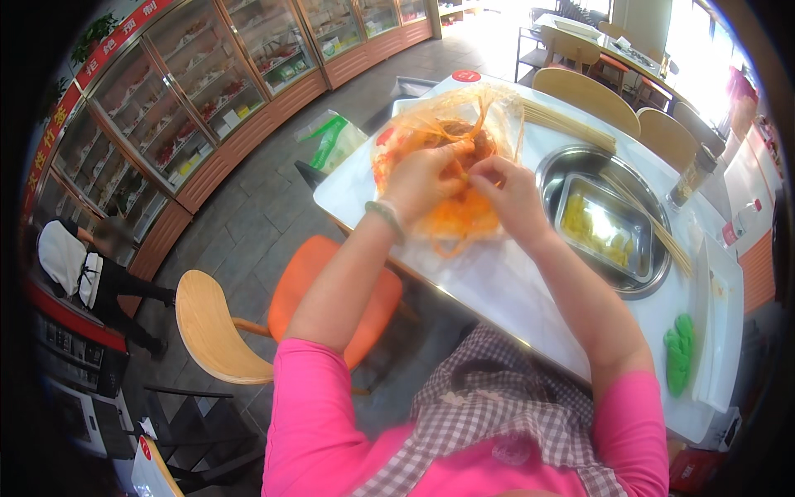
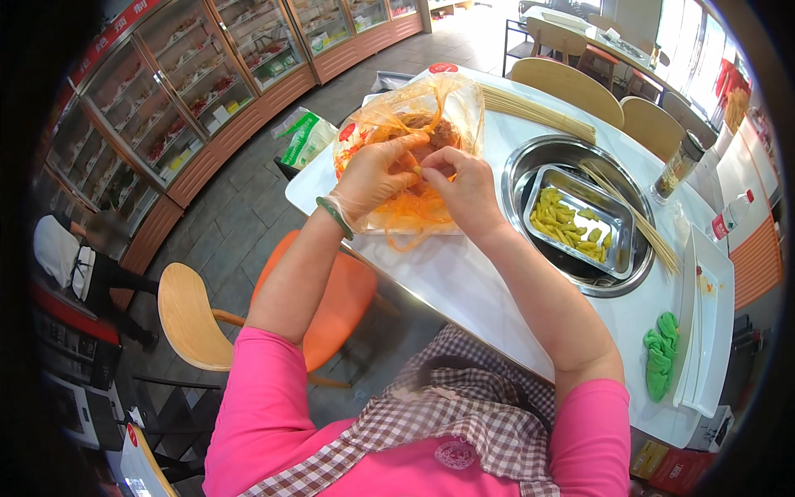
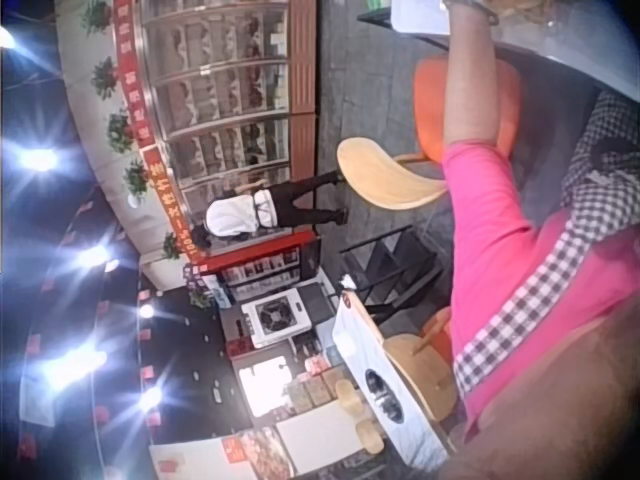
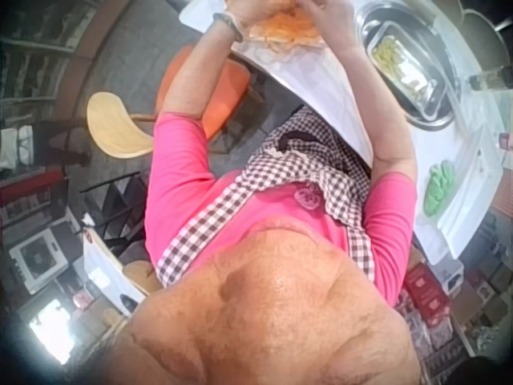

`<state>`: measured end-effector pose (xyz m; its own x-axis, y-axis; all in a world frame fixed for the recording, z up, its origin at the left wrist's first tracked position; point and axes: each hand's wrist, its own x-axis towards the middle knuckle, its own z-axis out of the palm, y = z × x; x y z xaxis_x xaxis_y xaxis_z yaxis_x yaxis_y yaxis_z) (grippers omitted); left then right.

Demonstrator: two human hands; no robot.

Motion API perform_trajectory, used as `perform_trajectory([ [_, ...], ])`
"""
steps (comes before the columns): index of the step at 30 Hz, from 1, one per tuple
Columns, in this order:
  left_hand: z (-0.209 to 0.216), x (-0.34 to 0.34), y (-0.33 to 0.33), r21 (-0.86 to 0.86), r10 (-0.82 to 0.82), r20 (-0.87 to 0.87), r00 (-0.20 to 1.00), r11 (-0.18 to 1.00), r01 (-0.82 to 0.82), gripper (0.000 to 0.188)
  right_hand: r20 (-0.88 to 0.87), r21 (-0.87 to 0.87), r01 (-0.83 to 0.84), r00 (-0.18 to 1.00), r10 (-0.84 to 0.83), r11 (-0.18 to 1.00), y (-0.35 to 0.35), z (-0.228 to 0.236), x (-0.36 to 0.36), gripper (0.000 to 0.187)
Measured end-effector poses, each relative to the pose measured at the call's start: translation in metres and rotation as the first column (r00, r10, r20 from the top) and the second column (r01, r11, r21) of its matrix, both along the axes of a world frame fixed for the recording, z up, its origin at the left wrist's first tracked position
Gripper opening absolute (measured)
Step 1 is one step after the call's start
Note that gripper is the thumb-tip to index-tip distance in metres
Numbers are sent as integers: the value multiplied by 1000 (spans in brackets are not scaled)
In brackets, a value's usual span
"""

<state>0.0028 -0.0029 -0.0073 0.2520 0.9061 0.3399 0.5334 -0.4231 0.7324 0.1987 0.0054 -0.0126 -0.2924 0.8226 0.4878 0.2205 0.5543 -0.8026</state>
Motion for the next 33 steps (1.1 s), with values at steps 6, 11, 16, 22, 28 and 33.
perform_trajectory([
  [6, -1, 1, 2, 21, 21, -27, 999, 1000, -20, 60, 3, 2, -7, 1000, 7, 1000, -2, 0, 0, 12],
  [11, 7, 6, -3, 53, 55, -80, 995, 997, -51, 63, -13, 6, -2, 1000, 2, 1000, -3, 1, -1, 15],
  [16, 15, 11, -6, 144, 36, -135, 990, 989, -16, 66, -24, -42, -6, 1000, 5, 999, 1, -2, -2, 15],
  [22, 16, 6, -4, 174, 21, -149, 989, 985, 6, 66, -75, -100, -49, 996, 41, 994, 0, 0, -2, 12],
  [28, 17, 3, -8, 51, 62, -155, 986, 997, -55, 49, -68, -103, -34, 997, 27, 994, -1, -3, -2, 10],
  [33, 11, -1, -5, -23, 51, -76, 996, 998, -53, 48, -68, -102, -24, 998, 17, 995, -2, -5, -4, 10],
])
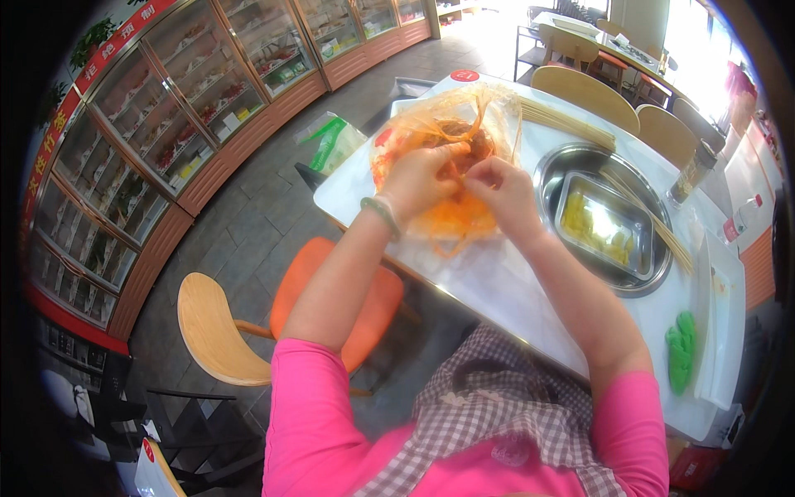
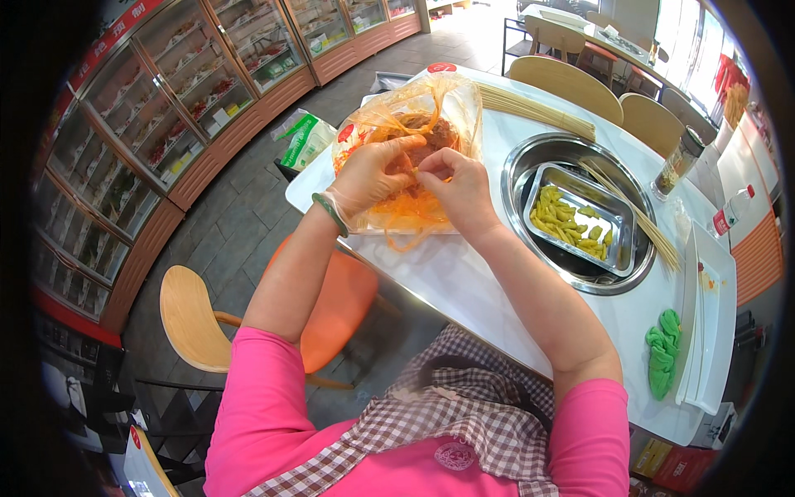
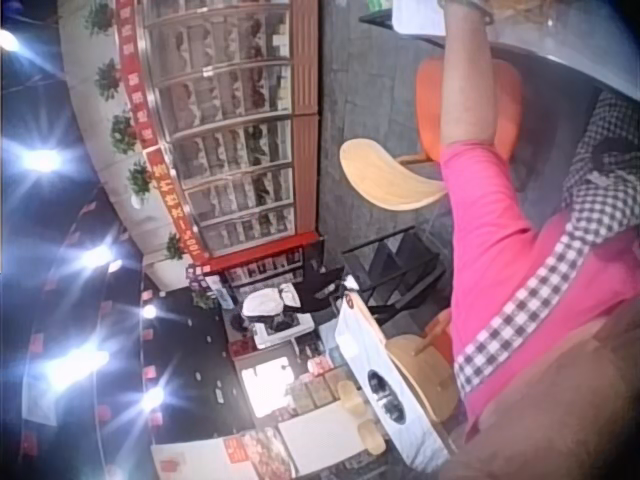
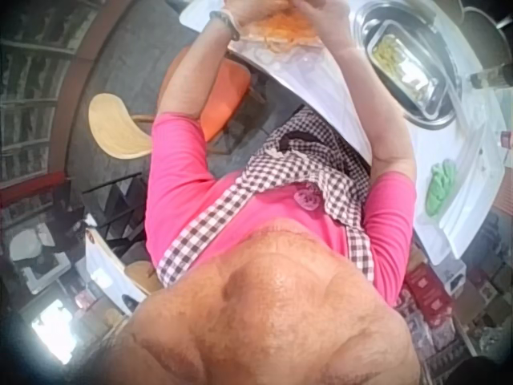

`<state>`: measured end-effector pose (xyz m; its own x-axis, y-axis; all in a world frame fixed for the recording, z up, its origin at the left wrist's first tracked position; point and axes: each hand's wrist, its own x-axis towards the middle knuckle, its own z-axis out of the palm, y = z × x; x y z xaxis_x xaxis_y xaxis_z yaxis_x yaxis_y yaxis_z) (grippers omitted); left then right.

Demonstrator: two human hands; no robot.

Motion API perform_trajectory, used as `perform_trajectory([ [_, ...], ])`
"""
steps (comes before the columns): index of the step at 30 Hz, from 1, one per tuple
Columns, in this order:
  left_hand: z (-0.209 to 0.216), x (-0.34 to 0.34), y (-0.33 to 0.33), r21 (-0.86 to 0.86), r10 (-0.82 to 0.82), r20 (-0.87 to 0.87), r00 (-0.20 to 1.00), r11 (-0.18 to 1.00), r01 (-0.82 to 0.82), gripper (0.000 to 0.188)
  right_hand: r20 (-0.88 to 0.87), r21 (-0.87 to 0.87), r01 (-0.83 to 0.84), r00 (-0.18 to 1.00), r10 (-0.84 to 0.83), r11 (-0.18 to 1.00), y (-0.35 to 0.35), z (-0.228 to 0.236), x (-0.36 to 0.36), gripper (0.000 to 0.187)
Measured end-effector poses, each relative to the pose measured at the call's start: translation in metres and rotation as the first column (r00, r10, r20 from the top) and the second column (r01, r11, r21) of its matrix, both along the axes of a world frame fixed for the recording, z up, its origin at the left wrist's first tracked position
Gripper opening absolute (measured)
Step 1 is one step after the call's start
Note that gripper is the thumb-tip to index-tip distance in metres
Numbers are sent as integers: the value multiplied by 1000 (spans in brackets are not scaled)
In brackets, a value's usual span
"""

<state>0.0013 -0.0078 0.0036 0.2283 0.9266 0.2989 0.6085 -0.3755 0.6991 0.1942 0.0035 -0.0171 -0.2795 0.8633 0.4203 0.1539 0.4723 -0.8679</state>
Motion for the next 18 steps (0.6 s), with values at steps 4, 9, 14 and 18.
perform_trajectory([
  [4, -6, -5, 5, -30, -28, 31, 999, 999, 29, 50, 6, 28, 3, 1000, -3, 1000, 1, -3, -2, 10],
  [9, -1, -6, 1, -205, -95, 263, 960, 967, 152, 53, 15, 19, 10, 1000, -10, 1000, 0, -3, -3, 10],
  [14, 2, -10, -3, -333, -76, 430, 899, 913, 236, 50, 32, 32, 15, 999, -16, 999, 0, -4, -3, 9],
  [18, 5, -11, -8, -415, 32, 629, 777, 858, 301, 40, 39, 31, 19, 999, -21, 999, 2, -7, -2, 10],
])
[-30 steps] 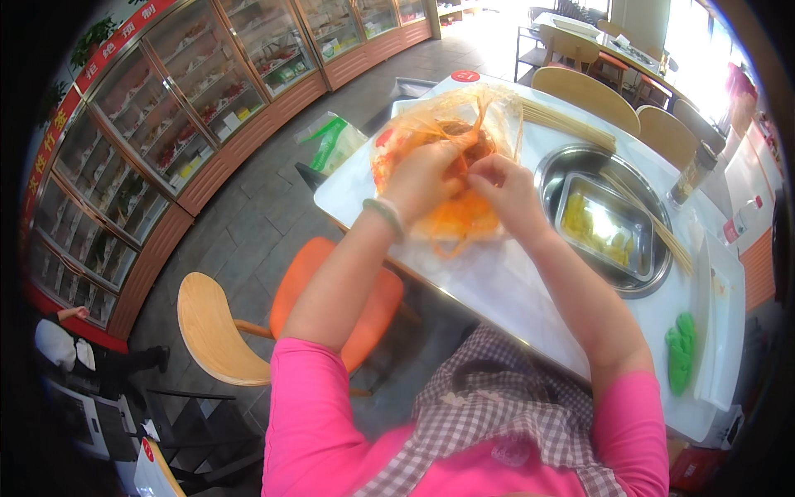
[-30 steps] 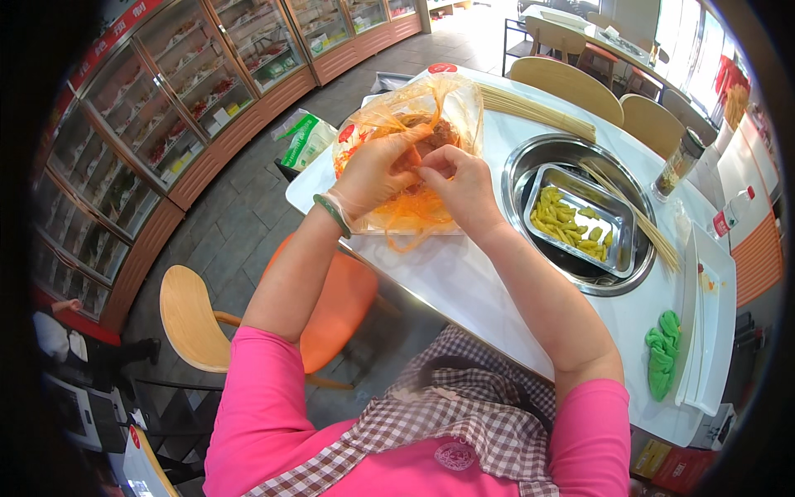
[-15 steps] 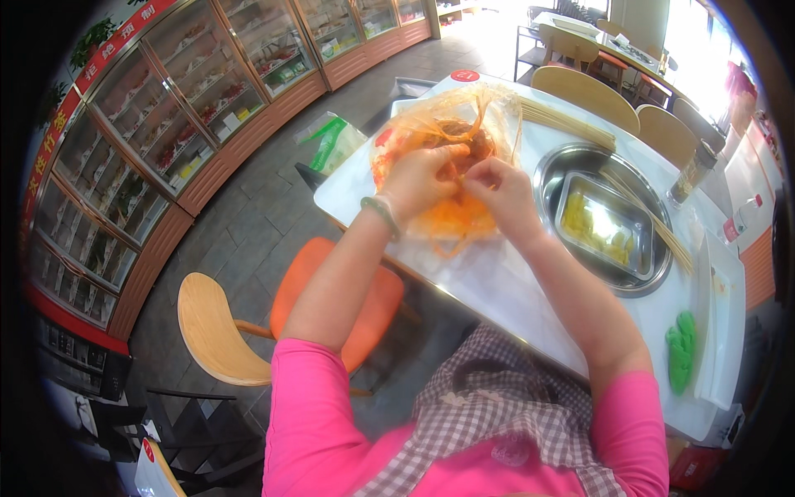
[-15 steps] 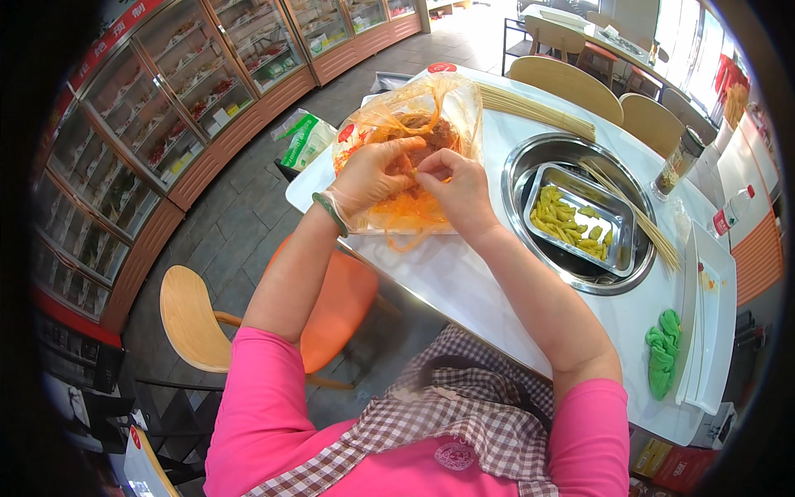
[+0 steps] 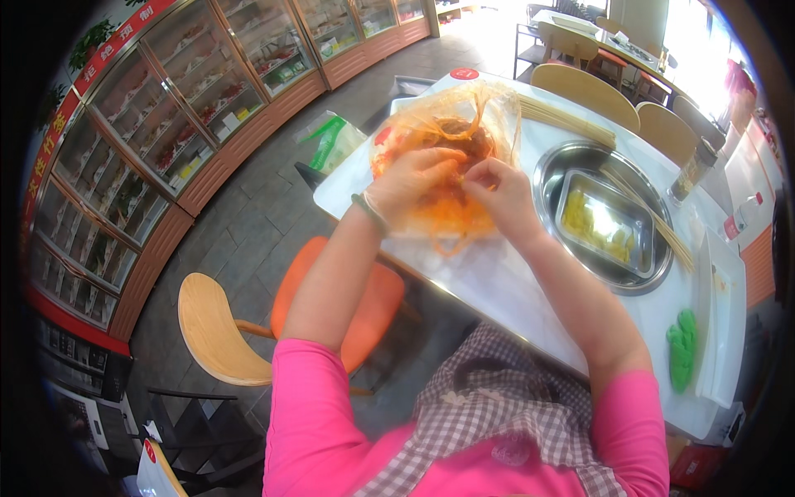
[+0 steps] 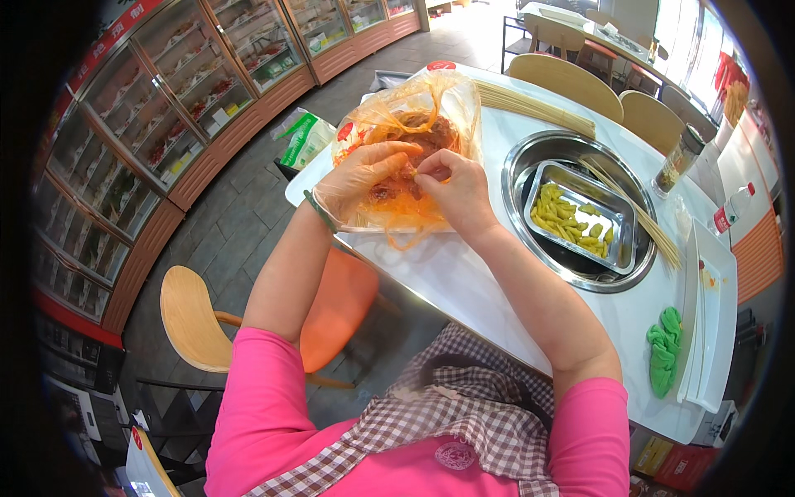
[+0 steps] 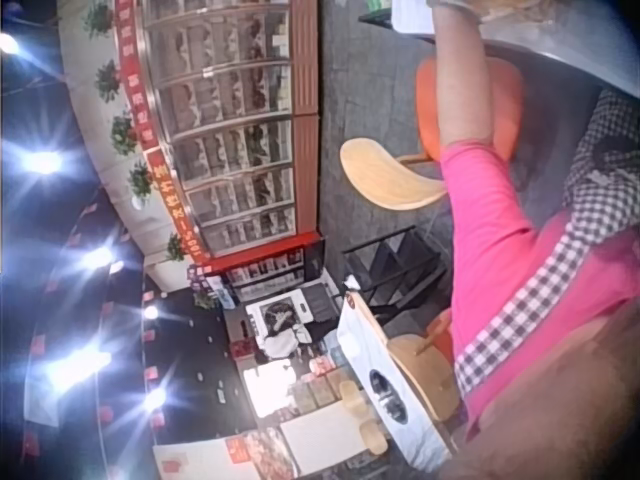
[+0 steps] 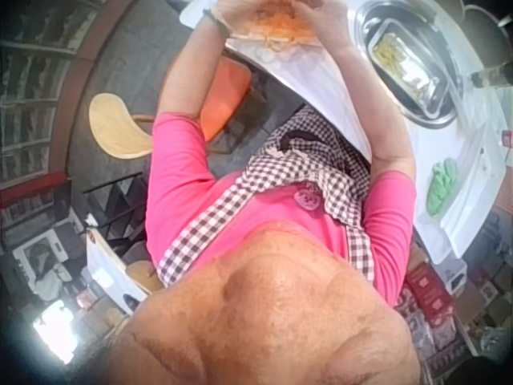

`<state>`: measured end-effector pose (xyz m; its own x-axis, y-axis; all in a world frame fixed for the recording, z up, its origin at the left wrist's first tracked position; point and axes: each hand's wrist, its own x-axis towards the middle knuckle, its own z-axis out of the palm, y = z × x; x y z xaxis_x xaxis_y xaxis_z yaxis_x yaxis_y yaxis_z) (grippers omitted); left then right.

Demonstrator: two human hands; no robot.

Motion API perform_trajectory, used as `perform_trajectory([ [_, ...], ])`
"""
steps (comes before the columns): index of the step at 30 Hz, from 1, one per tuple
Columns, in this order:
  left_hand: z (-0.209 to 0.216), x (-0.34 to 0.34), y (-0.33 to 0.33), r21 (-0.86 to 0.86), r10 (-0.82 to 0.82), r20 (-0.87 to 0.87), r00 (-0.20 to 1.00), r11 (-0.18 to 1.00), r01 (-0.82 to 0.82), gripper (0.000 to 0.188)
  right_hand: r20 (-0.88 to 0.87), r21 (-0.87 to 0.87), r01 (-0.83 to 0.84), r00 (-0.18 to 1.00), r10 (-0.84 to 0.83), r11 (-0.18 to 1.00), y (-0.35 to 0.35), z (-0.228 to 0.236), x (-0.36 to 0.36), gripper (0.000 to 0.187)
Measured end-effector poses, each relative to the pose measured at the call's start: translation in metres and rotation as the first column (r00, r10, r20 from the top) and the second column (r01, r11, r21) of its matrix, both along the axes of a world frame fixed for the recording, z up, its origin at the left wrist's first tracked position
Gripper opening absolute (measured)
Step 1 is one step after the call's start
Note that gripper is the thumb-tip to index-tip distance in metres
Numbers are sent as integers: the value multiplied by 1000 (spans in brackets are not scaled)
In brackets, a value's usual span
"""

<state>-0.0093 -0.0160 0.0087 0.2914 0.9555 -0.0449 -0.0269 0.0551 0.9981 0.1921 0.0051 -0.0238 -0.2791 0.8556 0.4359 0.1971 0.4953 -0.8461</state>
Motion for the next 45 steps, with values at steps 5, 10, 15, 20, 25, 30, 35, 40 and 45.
perform_trajectory([
  [5, -2, 0, 0, 8, 5, 6, 1000, 1000, -5, 33, -3, -3, -8, 1000, 8, 1000, -1, 0, 0, 10],
  [10, -2, -2, 0, 32, 18, -50, 999, 999, -17, 35, -4, 21, -6, 1000, 6, 1000, 0, -2, 0, 9],
  [15, -2, -1, -2, 16, 59, -42, 997, 998, -59, 27, -11, 12, -18, 1000, 18, 1000, 0, -3, 0, 12],
  [20, -2, 1, -2, 125, 112, -204, 973, 988, -88, 20, 1, 12, -27, 1000, 27, 1000, 3, -7, -1, 15],
  [25, -4, 2, -1, 157, 112, -241, 964, 985, -75, 20, -18, -23, -29, 999, 29, 999, 3, -7, -1, 14],
  [30, -18, -4, 6, 246, 100, -262, 960, 969, -34, 19, -18, -49, -41, 999, 40, 998, 0, -5, -1, 13],
  [35, -17, -1, 5, 256, 117, -335, 935, 966, -29, 16, -32, -46, -45, 999, 44, 998, 1, -7, -1, 12],
  [40, -21, -3, 6, 287, 135, -347, 928, 957, -32, 14, -12, -24, -44, 999, 44, 999, 2, -8, -2, 13],
  [45, -15, 0, 2, 252, 152, -313, 938, 965, -73, 15, 11, 13, -48, 999, 48, 999, 0, -7, -2, 13],
])
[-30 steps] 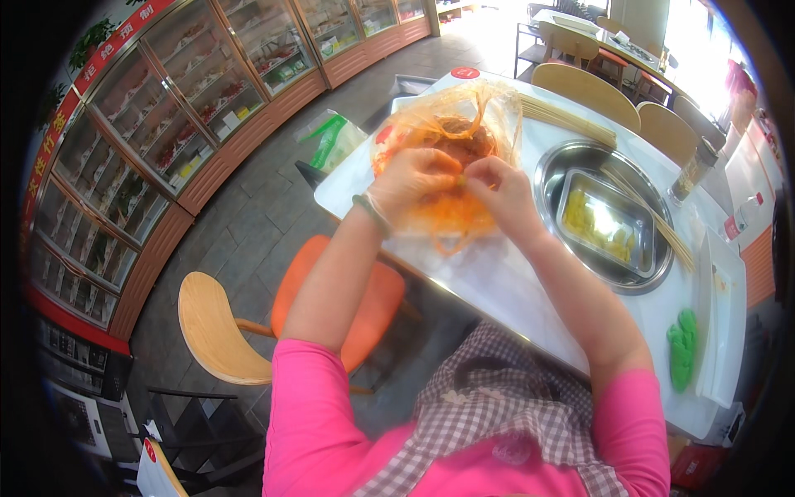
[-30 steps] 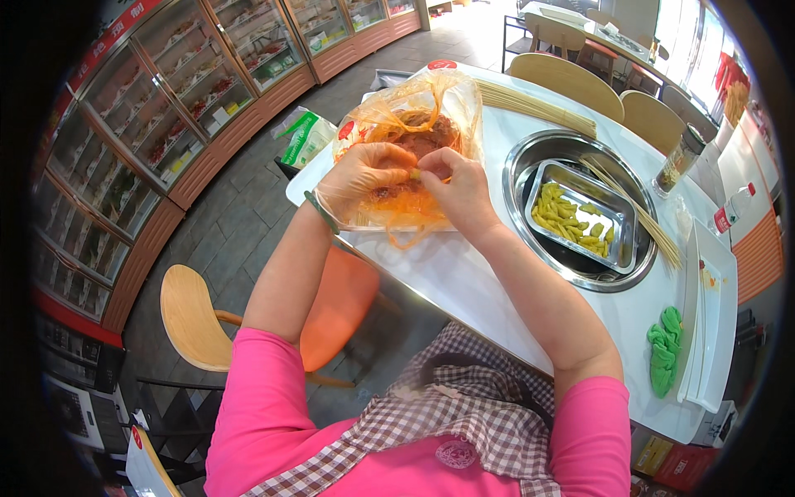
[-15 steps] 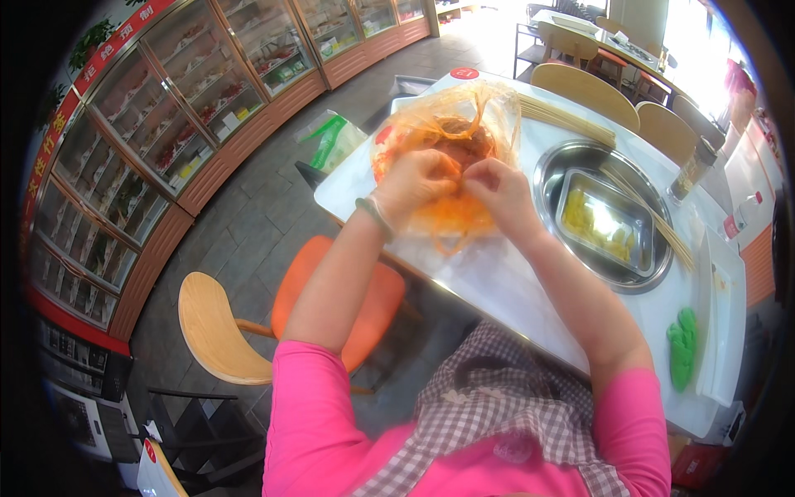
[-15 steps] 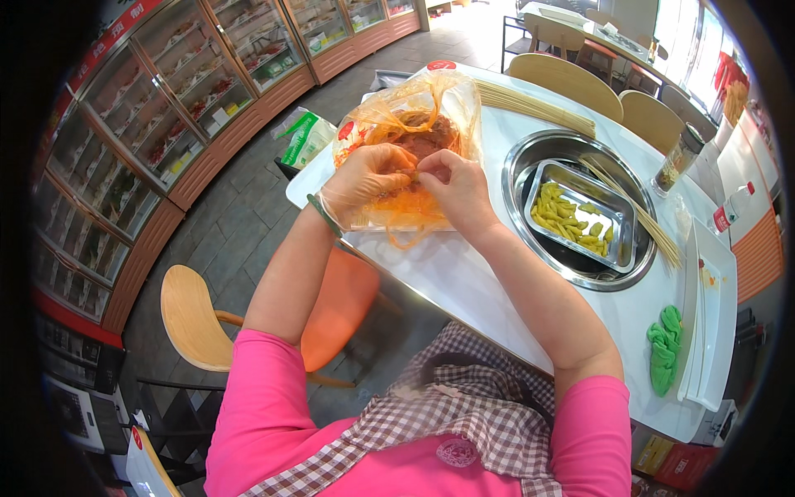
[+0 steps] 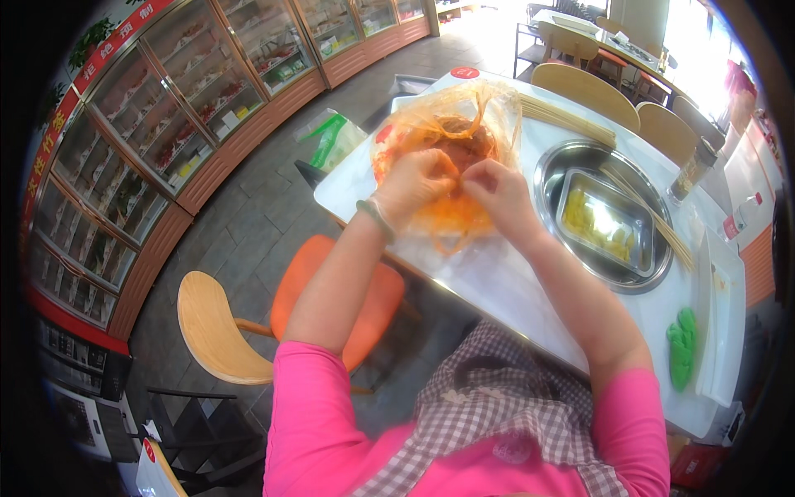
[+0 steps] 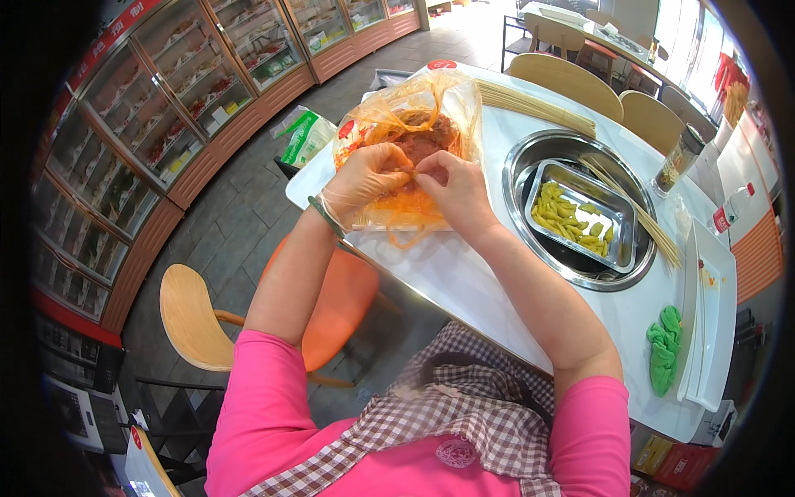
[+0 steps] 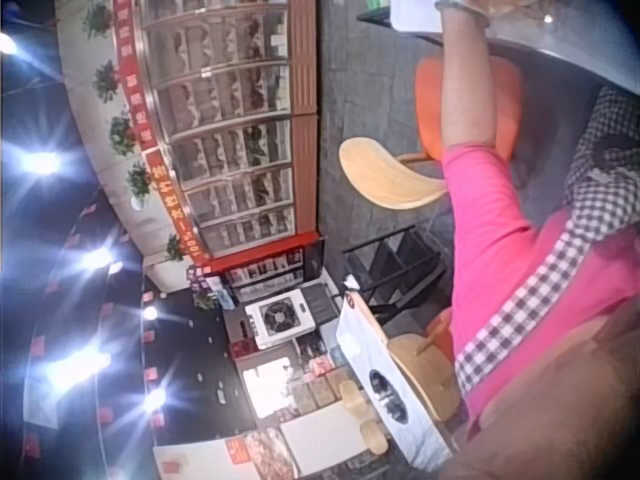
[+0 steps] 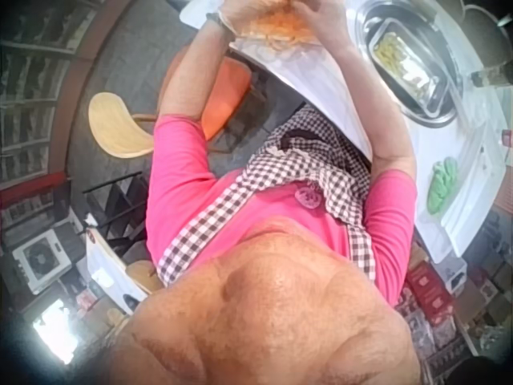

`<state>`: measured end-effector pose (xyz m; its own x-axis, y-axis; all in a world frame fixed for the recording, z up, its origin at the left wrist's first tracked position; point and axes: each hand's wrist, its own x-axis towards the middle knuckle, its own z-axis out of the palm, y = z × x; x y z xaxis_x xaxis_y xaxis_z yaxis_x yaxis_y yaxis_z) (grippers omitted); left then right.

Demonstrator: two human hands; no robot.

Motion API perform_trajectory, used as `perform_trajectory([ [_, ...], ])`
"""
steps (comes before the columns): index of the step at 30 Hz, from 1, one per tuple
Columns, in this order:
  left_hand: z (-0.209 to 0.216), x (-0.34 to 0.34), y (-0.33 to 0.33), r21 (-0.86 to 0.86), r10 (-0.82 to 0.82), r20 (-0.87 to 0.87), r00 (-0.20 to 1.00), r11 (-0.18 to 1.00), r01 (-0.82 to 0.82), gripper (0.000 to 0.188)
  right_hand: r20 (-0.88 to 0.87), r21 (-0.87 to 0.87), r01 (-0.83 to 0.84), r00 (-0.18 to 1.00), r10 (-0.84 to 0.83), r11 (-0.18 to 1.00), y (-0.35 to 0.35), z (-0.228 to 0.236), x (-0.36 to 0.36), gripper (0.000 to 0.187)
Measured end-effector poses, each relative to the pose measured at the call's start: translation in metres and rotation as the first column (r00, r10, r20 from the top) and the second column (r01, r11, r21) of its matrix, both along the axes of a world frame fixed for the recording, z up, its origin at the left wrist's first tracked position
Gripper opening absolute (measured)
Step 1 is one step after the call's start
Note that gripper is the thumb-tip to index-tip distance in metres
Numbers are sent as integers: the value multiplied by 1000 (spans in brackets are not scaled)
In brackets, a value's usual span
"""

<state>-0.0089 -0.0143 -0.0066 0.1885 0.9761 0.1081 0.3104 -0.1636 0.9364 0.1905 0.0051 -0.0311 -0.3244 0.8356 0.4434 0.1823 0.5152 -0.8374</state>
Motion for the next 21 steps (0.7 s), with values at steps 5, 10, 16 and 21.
perform_trajectory([
  [5, 5, 5, -4, -47, -9, 129, 992, 999, 16, 15, -12, 8, -10, 1000, 10, 1000, 2, -3, 0, 13],
  [10, 0, 4, -3, -62, -39, 237, 971, 997, 55, 14, -2, 2, -14, 1000, 14, 1000, 3, -3, -1, 13],
  [16, -6, 2, -1, -24, -67, 242, 968, 997, 75, 15, 29, 0, 8, 1000, -8, 1000, 3, -3, 0, 14],
  [21, -4, 3, -1, -59, -39, 265, 963, 997, 57, 13, -24, -50, -19, 1000, 18, 999, 3, -3, 0, 13],
])
